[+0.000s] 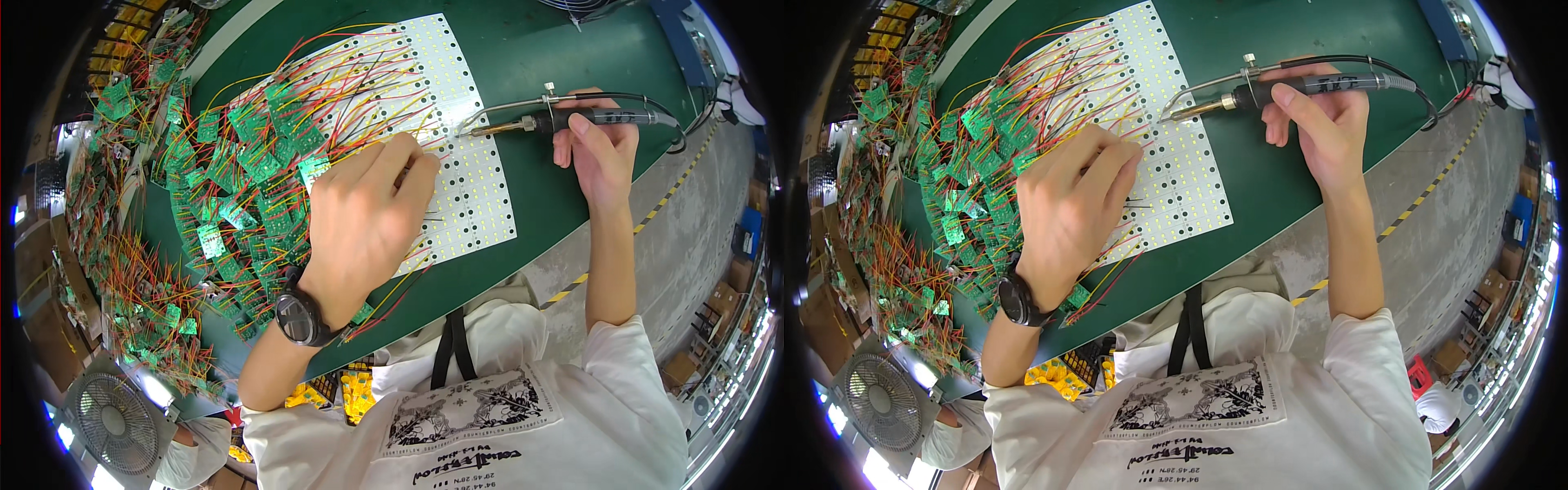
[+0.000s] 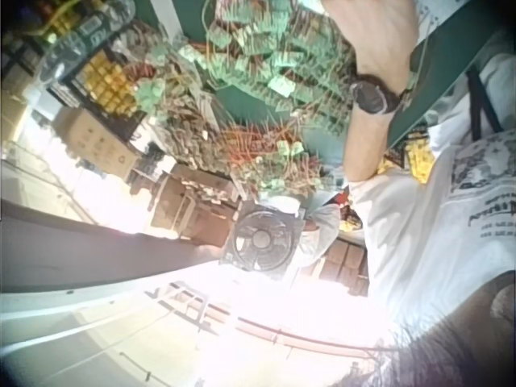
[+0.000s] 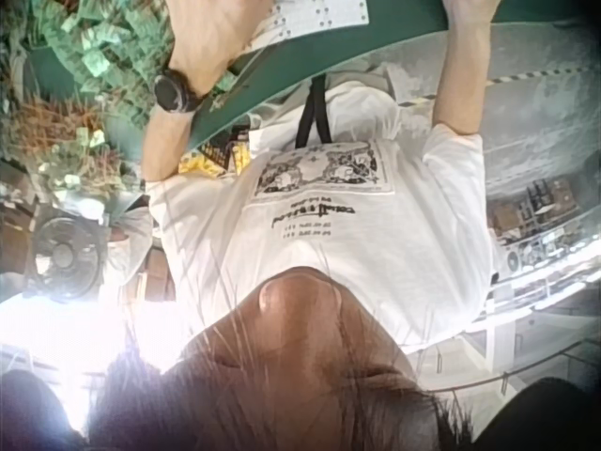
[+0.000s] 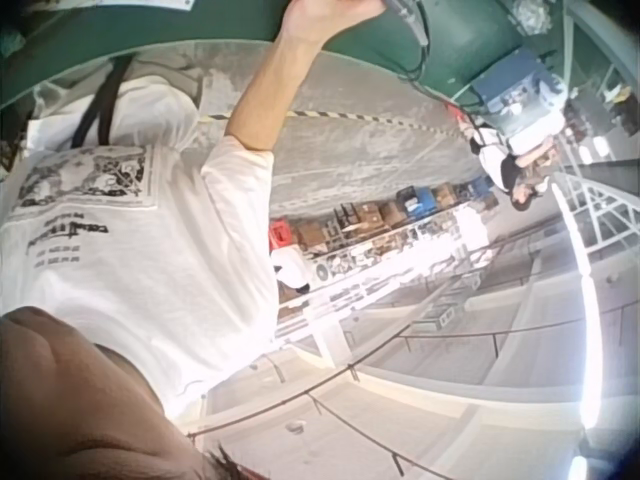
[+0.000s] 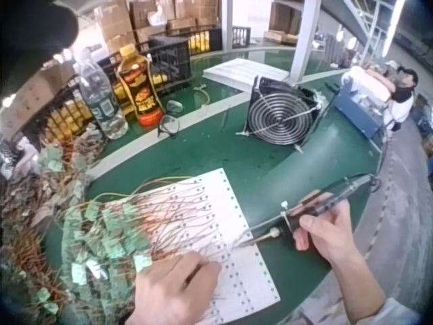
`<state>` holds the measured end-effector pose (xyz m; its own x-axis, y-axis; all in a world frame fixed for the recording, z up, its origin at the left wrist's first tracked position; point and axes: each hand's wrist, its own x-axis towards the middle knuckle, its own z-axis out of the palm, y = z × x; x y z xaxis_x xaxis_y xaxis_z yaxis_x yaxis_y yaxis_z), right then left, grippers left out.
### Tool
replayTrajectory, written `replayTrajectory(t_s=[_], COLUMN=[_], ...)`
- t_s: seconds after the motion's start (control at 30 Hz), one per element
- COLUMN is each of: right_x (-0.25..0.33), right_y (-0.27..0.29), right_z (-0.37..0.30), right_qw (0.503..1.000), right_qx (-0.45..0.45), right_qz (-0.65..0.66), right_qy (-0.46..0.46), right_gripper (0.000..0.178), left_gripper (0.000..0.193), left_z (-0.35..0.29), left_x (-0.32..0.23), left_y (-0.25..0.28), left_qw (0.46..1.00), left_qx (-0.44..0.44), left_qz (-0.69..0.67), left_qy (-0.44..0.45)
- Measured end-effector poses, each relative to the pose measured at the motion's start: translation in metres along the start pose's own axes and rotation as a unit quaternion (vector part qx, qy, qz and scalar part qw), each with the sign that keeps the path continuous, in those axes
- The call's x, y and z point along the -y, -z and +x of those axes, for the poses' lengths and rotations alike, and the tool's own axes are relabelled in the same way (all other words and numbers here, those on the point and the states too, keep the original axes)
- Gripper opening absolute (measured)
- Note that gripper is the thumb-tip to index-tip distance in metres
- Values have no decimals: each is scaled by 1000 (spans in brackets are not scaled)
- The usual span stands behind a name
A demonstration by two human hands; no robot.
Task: The person solders wires from small circuit boards onto an LED panel using a soldering iron.
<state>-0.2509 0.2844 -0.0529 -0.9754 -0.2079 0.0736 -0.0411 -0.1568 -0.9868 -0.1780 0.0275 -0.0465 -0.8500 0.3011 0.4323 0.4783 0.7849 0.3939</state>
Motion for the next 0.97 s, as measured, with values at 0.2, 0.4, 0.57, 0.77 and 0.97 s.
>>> replayTrajectory(t_s=[0.2,0.4,0.57,0.77,0.97], right_x=[1,-3,-6,-5,-10], right_y=[1,-1,2,0,4], right_z=[3,3,-2,1,5], right_qw=[1000,999,998,999,1000], right_qx=[5,-2,-45,-35,-23], right_qz=[19,40,28,23,9], right_qy=[1,-9,-21,-5,-11], right_gripper=[22,20,21,23,26], left_gripper=[12,27,28,19,12], left_z=[6,12,-32,-141,-235], left_x=[-11,-29,-52,-50,-50], left_y=[18,75,117,136,160], left_qw=[999,999,999,955,768], left_qx=[36,43,21,-142,-236], left_qz=[-9,-13,19,71,326], left_qy=[27,-16,40,252,497])
